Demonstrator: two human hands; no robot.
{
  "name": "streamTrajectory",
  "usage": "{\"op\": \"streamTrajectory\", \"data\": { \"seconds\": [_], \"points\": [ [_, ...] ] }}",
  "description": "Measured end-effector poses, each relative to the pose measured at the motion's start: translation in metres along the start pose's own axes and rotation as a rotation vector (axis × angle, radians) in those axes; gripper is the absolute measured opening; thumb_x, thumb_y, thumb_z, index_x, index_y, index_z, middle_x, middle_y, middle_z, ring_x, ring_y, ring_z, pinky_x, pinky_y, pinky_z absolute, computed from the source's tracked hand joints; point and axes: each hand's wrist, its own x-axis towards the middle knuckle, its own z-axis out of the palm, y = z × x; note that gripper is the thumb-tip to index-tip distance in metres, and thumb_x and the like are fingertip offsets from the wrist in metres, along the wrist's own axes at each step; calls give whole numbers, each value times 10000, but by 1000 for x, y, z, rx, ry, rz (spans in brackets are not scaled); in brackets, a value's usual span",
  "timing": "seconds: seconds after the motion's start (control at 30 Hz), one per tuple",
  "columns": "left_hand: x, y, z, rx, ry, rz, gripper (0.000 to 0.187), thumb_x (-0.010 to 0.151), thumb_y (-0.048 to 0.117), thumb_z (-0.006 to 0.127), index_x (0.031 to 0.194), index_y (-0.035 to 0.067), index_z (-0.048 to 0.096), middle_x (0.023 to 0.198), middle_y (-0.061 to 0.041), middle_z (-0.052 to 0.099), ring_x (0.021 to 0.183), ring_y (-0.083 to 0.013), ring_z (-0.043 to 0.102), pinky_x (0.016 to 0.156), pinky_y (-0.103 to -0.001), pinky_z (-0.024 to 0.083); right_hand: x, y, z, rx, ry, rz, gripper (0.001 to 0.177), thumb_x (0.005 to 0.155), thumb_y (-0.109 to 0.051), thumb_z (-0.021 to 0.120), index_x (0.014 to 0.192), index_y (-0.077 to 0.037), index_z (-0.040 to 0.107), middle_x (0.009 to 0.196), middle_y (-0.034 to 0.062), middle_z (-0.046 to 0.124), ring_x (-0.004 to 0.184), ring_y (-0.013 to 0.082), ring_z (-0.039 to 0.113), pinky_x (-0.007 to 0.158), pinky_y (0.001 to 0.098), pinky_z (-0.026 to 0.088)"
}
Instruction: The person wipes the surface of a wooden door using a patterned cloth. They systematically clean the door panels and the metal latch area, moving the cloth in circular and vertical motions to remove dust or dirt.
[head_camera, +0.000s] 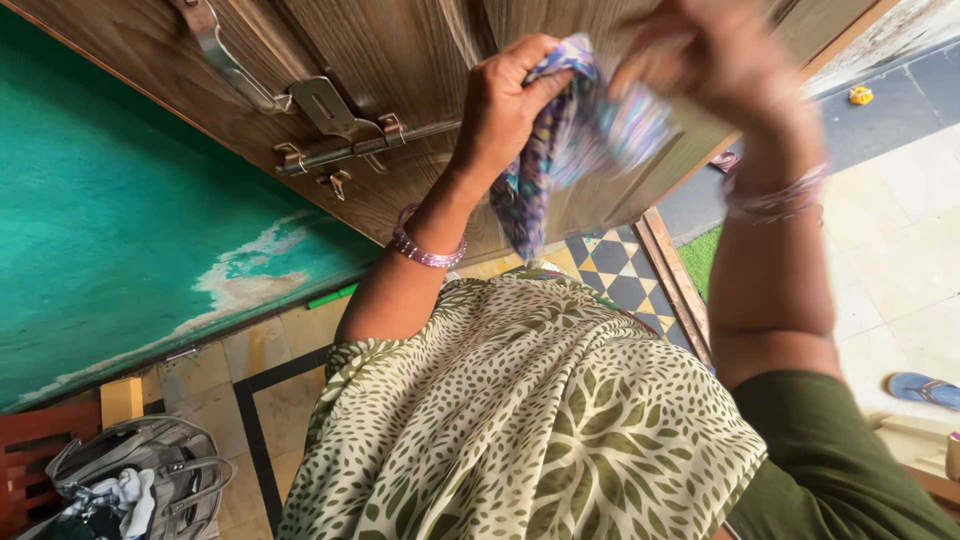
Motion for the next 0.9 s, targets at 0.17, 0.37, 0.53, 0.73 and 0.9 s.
{"op": "streamTrajectory", "data": {
  "seconds": [0.17, 0.37, 0.53, 0.73, 0.9],
  "points": [
    [0, 4, 11, -240, 18, -326, 131, 994, 84, 696, 1122, 64, 680, 937, 15, 716, 866, -85, 654, 804, -241, 558, -32, 11, 133, 921, -252, -48, 659, 869, -221, 901, 1392, 16, 577, 1231, 172, 736, 1121, 254, 677, 1008, 416, 534],
    [8, -3, -28, -396, 363, -233, 276, 988, 44, 723, 1231, 56, 593, 1159, -66, 649, 1079, -169, 609, 992, -295, 506, -50, 66, 152, 1658, -298, 87, 249, 981, 5, 715, 1177, 142, 643, 1034, 176, 736, 927, 215, 709, 932, 340, 551],
    [9, 6, -32, 411, 308, -3, 404, 916, 78, 799, 1284, 154, 652, 1339, -77, 558, 1219, -250, 569, 1022, -292, 514, -14, 38, 92, 2034, 203, -2, 146, 1029, 17, 653, 1166, 35, 607, 1034, 132, 727, 846, 193, 701, 847, 331, 554],
    [23, 7, -41, 608, 256, 149, 576, 980, 141, 801, 1490, 269, 567, 1613, -102, 331, 1547, -373, 232, 1297, -459, 268, 47, 11, 71, 1245, 355, -197, 504, 962, -227, 772, 1396, -54, 582, 1270, 106, 624, 1125, 218, 613, 1035, 396, 504],
    [28, 1, -52, 904, 268, 146, 665, 1057, 292, 758, 1617, 252, 402, 1697, -110, 213, 1569, -419, 107, 1298, -618, 89, 79, -8, 88, -142, 604, -418, 804, 882, -583, 818, 1445, -67, 567, 1367, 158, 585, 1263, 412, 500, 1081, 589, 199]
  ]
}}
